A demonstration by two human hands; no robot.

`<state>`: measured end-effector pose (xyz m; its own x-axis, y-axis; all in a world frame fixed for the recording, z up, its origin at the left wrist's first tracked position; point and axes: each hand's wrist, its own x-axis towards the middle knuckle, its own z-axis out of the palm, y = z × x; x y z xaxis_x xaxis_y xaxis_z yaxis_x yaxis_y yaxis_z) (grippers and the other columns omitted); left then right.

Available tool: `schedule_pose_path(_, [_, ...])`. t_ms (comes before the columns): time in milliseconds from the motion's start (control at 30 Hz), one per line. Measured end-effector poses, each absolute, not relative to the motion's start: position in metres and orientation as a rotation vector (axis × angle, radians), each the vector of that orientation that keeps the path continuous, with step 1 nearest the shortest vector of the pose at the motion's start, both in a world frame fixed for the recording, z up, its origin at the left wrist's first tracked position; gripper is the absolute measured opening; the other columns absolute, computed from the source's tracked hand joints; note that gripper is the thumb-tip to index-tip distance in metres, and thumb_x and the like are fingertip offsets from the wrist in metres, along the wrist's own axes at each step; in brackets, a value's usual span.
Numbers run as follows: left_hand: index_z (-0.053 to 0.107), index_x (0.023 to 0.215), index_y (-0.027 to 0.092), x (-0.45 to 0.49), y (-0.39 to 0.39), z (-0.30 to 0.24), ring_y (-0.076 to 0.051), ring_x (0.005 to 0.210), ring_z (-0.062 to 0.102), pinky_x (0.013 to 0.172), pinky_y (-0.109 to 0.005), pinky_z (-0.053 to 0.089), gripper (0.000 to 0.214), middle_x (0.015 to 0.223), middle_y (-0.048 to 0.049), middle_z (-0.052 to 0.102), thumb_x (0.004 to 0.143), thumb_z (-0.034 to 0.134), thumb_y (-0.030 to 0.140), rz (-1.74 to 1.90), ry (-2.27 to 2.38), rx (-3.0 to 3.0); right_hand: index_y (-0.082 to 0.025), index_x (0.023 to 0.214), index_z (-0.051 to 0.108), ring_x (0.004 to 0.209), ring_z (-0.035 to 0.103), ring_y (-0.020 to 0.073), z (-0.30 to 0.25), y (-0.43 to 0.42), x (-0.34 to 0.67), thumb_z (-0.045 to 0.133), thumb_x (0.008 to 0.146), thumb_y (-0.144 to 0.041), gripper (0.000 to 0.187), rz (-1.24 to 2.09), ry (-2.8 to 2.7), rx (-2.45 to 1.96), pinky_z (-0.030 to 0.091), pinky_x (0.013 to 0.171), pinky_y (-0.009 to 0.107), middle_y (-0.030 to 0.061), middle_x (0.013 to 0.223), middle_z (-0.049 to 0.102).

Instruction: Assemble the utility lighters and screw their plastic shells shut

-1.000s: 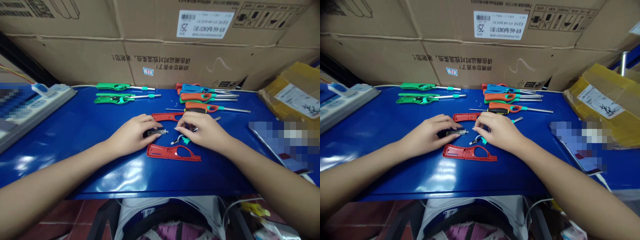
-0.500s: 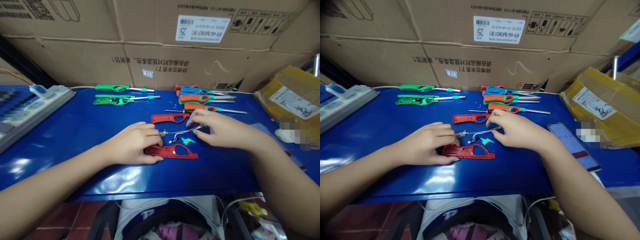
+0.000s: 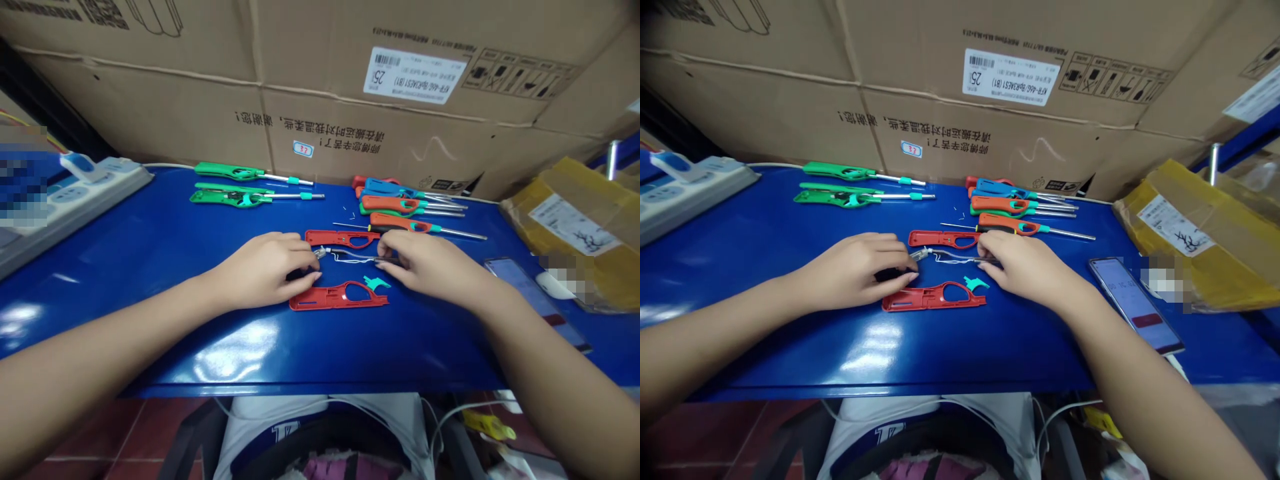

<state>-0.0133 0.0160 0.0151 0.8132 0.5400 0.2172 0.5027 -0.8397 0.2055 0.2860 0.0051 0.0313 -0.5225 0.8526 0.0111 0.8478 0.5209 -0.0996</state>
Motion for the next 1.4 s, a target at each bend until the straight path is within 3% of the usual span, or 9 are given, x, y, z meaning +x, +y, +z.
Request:
schedule_pose_path(233, [0.072, 0.103, 0.02, -0.015, 0.019, 0.012, -0.022, 0.089, 0.063, 0.082, -0.036, 0.049, 0.03, 0.098, -0.0059, 0.071, 0.101, 0.052, 0.042, 0.436, 0.866, 2.854, -0.02, 0.091, 0.064, 0.074, 0.056, 0.0155, 0.033, 0.006, 0.292, 0.059, 0.094, -0.031, 0.013, 0.432, -2.582, -1.239, 0.042, 0.064, 0.028, 0.0046, 0.091, 0.064])
schedule_pose_path(333, [0.072, 0.104, 0.019, -0.015, 0.019, 0.013, -0.022, 0.092, 0.062, 0.083, -0.036, 0.049, 0.029, 0.101, -0.0069, 0.071, 0.102, 0.051, 0.039, 0.452, 0.864, 2.852, -0.02, 0.091, 0.066, 0.066, 0.053, 0.013, 0.04, 0.001, 0.292, 0.065, 0.09, -0.032, 0.012, 0.592, -2.638, -1.173, 0.04, 0.059, 0.026, 0.0021, 0.087, 0.065])
schedule_pose_path(567, [0.071, 0.098, 0.021, -0.012, 0.012, 0.017, -0.019, 0.081, 0.062, 0.074, -0.033, 0.045, 0.036, 0.09, -0.0033, 0.071, 0.088, 0.068, 0.056, 0.374, 0.692, 2.888, -0.021, 0.094, 0.067, 0.07, 0.059, 0.0148, 0.034, -0.002, 0.288, 0.059, 0.089, -0.016, 0.01, 0.53, -2.719, -1.255, 0.038, 0.061, 0.026, 0.0016, 0.085, 0.07])
schedule_pose_path(700, [0.07, 0.098, 0.021, -0.009, 0.008, 0.014, -0.018, 0.081, 0.062, 0.073, -0.031, 0.045, 0.027, 0.089, -0.0027, 0.071, 0.092, 0.067, 0.048, 0.353, 0.624, 2.885, -0.023, 0.101, 0.063, 0.067, 0.058, 0.0139, 0.03, -0.001, 0.287, 0.059, 0.09, -0.018, 0.013, 0.487, -2.669, -1.294, 0.037, 0.058, 0.025, -0.0005, 0.083, 0.069])
schedule_pose_path(900, [0.071, 0.108, 0.021, -0.007, 0.006, 0.012, -0.019, 0.088, 0.065, 0.079, -0.033, 0.049, 0.033, 0.098, -0.0047, 0.072, 0.095, 0.064, 0.051, 0.439, 0.631, 2.838, -0.023, 0.112, 0.066, 0.072, 0.061, 0.0142, 0.019, 0.004, 0.286, 0.057, 0.095, -0.023, 0.019, 0.247, -2.5, -1.253, 0.042, 0.064, 0.027, 0.0016, 0.099, 0.073])
schedule_pose_path(1133, [0.07, 0.109, 0.018, -0.012, 0.016, 0.011, -0.023, 0.099, 0.063, 0.088, -0.037, 0.053, 0.024, 0.108, -0.0085, 0.07, 0.099, 0.057, 0.035, 0.672, 1.065, 2.728, -0.021, 0.104, 0.069, 0.069, 0.059, 0.016, 0.016, 0.011, 0.287, 0.061, 0.09, -0.026, 0.016, 0.061, -2.435, -1.41, 0.039, 0.06, 0.029, 0.0043, 0.095, 0.071])
schedule_pose_path(1233, [0.07, 0.109, 0.018, -0.014, 0.02, 0.006, -0.024, 0.099, 0.063, 0.085, -0.038, 0.054, 0.025, 0.108, -0.0084, 0.07, 0.095, 0.06, 0.036, 0.616, 1.191, 2.695, -0.021, 0.091, 0.068, 0.071, 0.059, 0.0174, 0.026, 0.008, 0.293, 0.063, 0.087, -0.034, 0.014, 0.127, -2.504, -1.437, 0.039, 0.06, 0.029, 0.0036, 0.089, 0.07])
schedule_pose_path(1400, [0.071, 0.106, 0.019, -0.016, 0.023, 0.002, -0.022, 0.093, 0.064, 0.077, -0.034, 0.053, 0.021, 0.1, -0.0064, 0.071, 0.096, 0.057, 0.031, 0.584, 1.169, 2.652, -0.023, 0.091, 0.067, 0.07, 0.059, 0.0161, 0.034, 0.005, 0.301, 0.06, 0.088, -0.029, 0.01, 0.299, -2.705, -1.432, 0.037, 0.06, 0.028, 0.0016, 0.09, 0.07])
